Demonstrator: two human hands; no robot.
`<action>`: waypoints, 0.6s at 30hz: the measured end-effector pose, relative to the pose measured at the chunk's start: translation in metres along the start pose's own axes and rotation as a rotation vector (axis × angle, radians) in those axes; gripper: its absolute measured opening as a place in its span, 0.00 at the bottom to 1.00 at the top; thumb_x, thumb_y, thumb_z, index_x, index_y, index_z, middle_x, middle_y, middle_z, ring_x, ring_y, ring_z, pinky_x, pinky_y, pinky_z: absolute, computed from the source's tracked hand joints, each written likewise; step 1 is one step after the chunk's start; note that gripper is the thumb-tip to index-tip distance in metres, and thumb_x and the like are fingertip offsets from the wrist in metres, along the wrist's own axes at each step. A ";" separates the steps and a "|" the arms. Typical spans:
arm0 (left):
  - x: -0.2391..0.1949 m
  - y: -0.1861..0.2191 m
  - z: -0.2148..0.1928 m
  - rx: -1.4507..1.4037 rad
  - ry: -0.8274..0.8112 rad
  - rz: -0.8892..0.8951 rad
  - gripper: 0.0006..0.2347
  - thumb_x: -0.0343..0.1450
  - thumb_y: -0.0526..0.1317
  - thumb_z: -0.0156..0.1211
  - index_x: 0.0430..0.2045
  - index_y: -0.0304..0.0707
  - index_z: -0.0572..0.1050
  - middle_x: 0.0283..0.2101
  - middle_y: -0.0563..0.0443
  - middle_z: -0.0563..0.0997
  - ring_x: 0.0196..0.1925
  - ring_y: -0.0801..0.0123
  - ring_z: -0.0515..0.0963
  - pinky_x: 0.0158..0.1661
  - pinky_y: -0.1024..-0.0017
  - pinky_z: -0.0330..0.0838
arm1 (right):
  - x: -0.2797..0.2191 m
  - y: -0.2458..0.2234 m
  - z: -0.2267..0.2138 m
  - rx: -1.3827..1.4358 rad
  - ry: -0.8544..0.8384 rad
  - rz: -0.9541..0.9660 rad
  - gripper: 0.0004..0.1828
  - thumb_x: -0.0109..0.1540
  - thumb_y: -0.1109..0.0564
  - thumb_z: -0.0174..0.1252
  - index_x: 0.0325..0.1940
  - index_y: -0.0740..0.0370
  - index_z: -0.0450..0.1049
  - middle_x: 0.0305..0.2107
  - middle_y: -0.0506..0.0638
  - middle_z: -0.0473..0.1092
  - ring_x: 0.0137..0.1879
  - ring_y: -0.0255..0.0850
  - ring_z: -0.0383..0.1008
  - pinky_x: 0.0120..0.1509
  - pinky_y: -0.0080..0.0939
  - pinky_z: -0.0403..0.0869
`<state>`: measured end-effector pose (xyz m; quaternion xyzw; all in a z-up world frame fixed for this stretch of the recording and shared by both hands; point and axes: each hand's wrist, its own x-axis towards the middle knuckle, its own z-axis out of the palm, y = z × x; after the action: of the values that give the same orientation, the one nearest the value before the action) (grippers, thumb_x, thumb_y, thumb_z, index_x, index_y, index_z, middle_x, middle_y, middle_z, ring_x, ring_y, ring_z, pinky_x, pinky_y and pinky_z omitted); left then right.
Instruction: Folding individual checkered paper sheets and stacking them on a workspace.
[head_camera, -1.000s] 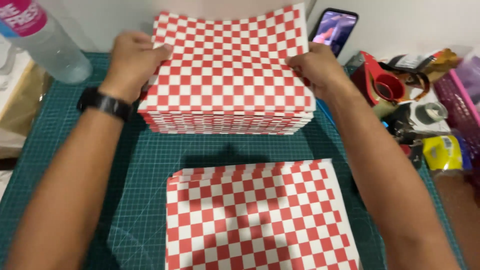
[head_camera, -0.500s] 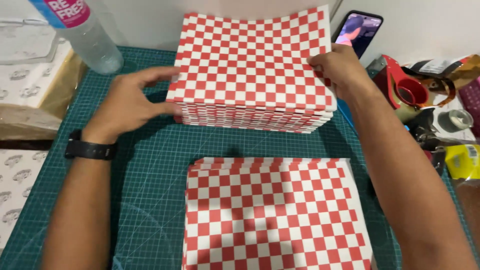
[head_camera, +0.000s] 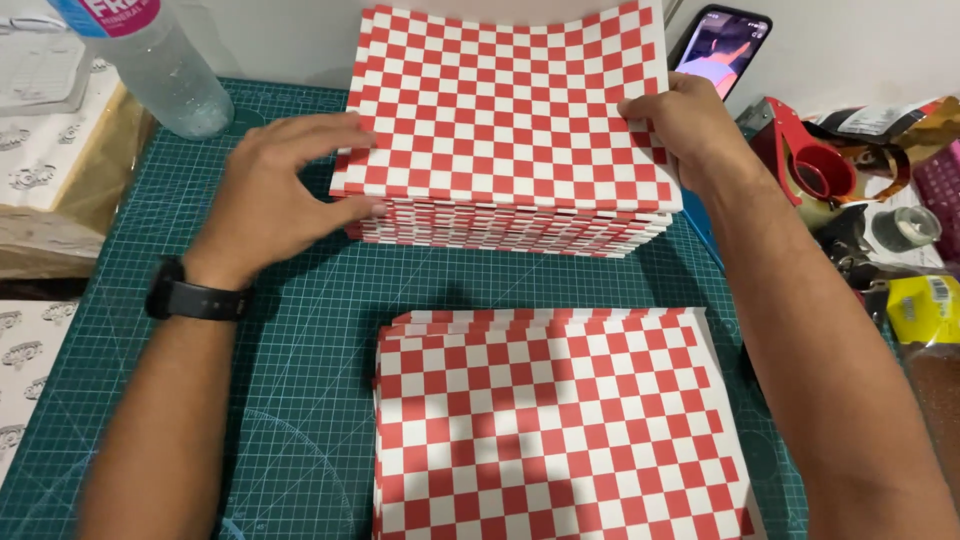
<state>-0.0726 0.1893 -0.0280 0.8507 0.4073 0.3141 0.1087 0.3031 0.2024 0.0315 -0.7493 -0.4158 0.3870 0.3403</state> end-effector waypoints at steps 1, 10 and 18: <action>0.000 -0.001 0.004 0.015 0.006 0.053 0.24 0.66 0.46 0.75 0.56 0.46 0.77 0.65 0.47 0.77 0.66 0.52 0.73 0.61 0.44 0.57 | 0.000 -0.001 0.000 -0.005 0.001 0.008 0.22 0.67 0.47 0.56 0.61 0.55 0.62 0.56 0.45 0.75 0.59 0.38 0.82 0.54 0.40 0.82; 0.001 -0.004 0.020 0.136 0.084 0.202 0.10 0.71 0.45 0.72 0.42 0.46 0.85 0.53 0.52 0.84 0.55 0.60 0.80 0.58 0.53 0.64 | 0.002 0.000 -0.003 0.012 -0.039 -0.001 0.20 0.66 0.48 0.56 0.59 0.56 0.63 0.54 0.45 0.77 0.57 0.38 0.83 0.52 0.39 0.82; -0.001 -0.002 0.024 0.155 0.108 0.207 0.12 0.70 0.46 0.74 0.43 0.45 0.85 0.53 0.52 0.85 0.56 0.61 0.81 0.57 0.55 0.65 | -0.003 -0.003 -0.004 0.054 -0.046 0.027 0.20 0.65 0.50 0.55 0.60 0.56 0.64 0.52 0.46 0.78 0.54 0.39 0.84 0.52 0.40 0.83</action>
<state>-0.0593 0.1919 -0.0478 0.8759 0.3458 0.3363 -0.0122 0.3044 0.2008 0.0368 -0.7363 -0.4027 0.4196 0.3458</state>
